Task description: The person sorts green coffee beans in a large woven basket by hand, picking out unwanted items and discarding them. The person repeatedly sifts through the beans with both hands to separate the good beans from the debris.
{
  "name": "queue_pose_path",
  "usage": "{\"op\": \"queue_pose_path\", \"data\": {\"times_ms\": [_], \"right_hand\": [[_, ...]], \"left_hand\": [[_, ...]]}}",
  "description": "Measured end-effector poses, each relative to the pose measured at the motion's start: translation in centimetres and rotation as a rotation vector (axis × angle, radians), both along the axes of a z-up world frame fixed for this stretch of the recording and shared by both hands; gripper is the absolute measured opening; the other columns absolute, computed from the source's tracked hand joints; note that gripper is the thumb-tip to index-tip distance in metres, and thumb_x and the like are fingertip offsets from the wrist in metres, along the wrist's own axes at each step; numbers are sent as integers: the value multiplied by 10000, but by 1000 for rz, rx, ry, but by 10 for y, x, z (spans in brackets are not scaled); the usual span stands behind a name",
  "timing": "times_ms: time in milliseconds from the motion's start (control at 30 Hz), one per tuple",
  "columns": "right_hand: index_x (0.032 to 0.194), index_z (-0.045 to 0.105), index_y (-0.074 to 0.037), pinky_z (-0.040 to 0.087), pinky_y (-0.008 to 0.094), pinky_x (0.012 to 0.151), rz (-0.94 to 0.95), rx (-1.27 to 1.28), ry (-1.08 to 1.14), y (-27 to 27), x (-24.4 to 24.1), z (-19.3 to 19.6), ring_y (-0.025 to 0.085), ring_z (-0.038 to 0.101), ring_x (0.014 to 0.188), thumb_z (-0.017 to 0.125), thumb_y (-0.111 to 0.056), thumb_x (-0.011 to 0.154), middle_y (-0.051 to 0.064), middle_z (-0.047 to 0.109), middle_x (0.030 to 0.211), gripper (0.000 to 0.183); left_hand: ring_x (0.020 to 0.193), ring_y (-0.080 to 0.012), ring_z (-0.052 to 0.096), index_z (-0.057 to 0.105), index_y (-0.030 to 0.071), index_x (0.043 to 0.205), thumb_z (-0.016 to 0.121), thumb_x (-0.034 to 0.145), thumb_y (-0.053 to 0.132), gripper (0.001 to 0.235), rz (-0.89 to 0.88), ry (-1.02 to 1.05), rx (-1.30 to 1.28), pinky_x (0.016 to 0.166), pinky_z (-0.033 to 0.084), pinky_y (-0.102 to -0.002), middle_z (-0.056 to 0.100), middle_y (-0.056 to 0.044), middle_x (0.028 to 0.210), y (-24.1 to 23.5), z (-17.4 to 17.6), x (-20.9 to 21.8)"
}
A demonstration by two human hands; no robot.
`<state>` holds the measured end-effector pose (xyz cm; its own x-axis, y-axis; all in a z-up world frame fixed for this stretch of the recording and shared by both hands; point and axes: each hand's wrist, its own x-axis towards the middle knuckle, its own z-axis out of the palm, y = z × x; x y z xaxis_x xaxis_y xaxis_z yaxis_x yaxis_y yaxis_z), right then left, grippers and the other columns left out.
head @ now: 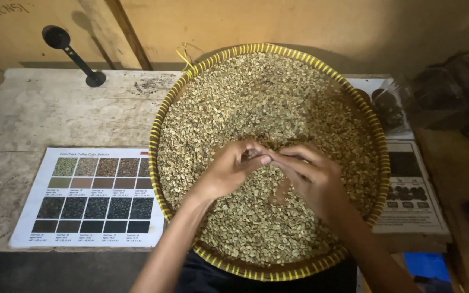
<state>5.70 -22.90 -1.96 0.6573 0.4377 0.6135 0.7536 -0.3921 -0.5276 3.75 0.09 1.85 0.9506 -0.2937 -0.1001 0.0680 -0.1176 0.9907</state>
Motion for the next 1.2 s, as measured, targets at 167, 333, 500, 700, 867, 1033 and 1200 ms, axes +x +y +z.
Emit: {"op": "queue_pose_path", "data": {"times_ms": [167, 333, 500, 700, 867, 1033, 1200], "right_hand": [[1113, 896, -69, 677, 388, 796, -48, -52, -3, -2, -4, -6, 300, 826, 922, 833, 5, 964, 120, 854, 1028, 177], [1092, 905, -92, 679, 434, 752, -155, 13, 237, -7, -1, 4, 313, 835, 835, 879, -2, 922, 127, 871, 964, 194], [1292, 787, 64, 612, 391, 903, -351, 517, 934, -34, -2, 11, 218, 703, 959, 755, -105, 1046, 162, 769, 1002, 301], [1367, 729, 101, 580, 361, 968, -209, 830, 1250, -56, 15, -32, 239, 673, 1036, 650, -89, 991, 186, 731, 1107, 429], [1404, 689, 119, 560, 346, 993, -73, 1046, 1438, -66, 28, -40, 258, 649, 1086, 573, -134, 997, 206, 704, 1175, 494], [1354, 737, 127, 561, 376, 957, -71, 762, 1309, -50, 18, -20, 237, 624, 1000, 581, -131, 1097, 181, 676, 1063, 396], [1339, 751, 119, 543, 367, 947, -74, 630, 1225, -43, 13, -11, 213, 639, 987, 598, -148, 1113, 155, 687, 1048, 381]], "left_hand": [[764, -180, 618, 825, 6, 1130, 782, 1020, 65, 133, 99, 5, 14, 733, 524, -356, 705, -73, 905, -8, -22, -5], [855, -216, 731, 873, 87, 1123, 850, 994, 193, 168, 226, -118, 202, 732, 584, -381, 781, -95, 929, -5, -41, 7], [1169, -387, 696, 855, 47, 1203, 744, 983, 1, 251, 223, -319, 589, 964, 631, -460, 706, -203, 1166, -6, -31, 31], [1128, -389, 738, 880, 61, 1050, 829, 875, 20, 186, -38, -491, 923, 1030, 638, -451, 724, -169, 1090, -22, -87, 99], [1024, -390, 765, 881, 53, 1003, 791, 904, 5, 142, -47, -457, 813, 952, 641, -454, 765, -181, 1027, -31, -41, 68], [1097, -366, 719, 895, 117, 977, 836, 903, 92, 98, -80, -492, 866, 974, 636, -414, 758, -134, 1035, -28, -47, 62], [1064, -346, 706, 910, 118, 938, 821, 907, 79, 101, -85, -553, 952, 953, 651, -411, 811, -132, 984, -33, -51, 56]]}}
